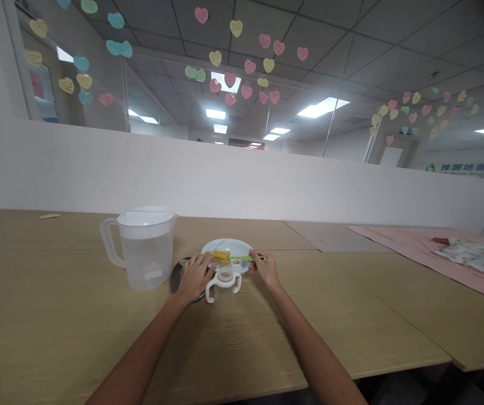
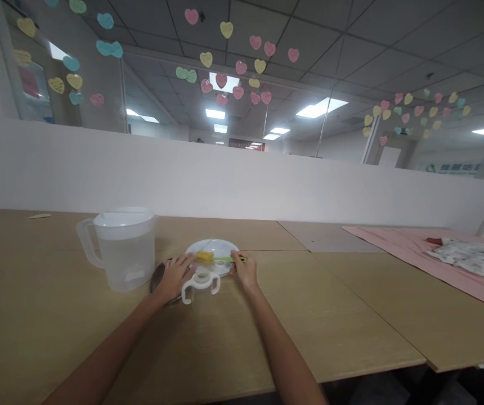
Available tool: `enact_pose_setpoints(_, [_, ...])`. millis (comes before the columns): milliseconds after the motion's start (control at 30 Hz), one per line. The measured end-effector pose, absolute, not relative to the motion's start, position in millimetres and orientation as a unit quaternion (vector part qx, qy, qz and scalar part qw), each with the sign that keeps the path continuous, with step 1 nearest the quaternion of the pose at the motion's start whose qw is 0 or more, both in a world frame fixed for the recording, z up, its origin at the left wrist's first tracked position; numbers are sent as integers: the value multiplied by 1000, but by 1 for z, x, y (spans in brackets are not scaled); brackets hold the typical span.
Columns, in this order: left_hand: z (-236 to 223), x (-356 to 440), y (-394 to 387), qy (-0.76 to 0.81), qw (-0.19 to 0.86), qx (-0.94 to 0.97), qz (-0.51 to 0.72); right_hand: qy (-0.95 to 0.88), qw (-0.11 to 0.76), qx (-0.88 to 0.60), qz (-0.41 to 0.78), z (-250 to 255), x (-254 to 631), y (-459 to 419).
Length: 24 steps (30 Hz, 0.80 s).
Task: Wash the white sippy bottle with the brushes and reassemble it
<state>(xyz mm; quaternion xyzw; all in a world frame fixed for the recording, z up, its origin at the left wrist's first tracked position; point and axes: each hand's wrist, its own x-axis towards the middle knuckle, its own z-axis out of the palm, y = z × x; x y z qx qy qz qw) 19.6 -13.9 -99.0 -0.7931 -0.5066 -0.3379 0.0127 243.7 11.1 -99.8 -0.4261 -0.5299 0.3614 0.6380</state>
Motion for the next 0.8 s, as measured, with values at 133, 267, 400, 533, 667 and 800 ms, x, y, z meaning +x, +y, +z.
enact_pose_setpoints(133, [-99,20,-14,-562,6,-758,-332,-441,672,-406,435,-103,244,14])
enact_pose_setpoints(267, [-100,20,-14,-549,-1,-771,-324,-385,687,-397,471,-102,246,14])
enact_pose_setpoints(400, [-98,23,-15,-479,-12,-796,-371,-339,701,-392,491,-97,246,12])
enact_pose_setpoints(533, [-90,30,-19,-389,-46,-802,-452,-310,696,-371,531,-93,247,9])
enact_pose_setpoints(667, [-82,35,-23,-400,-143,-710,-562,-290,692,-347,563,-91,249,8])
enact_pose_setpoints(800, [-80,34,-23,-433,-270,-638,-576,-303,683,-319,582,-90,249,7])
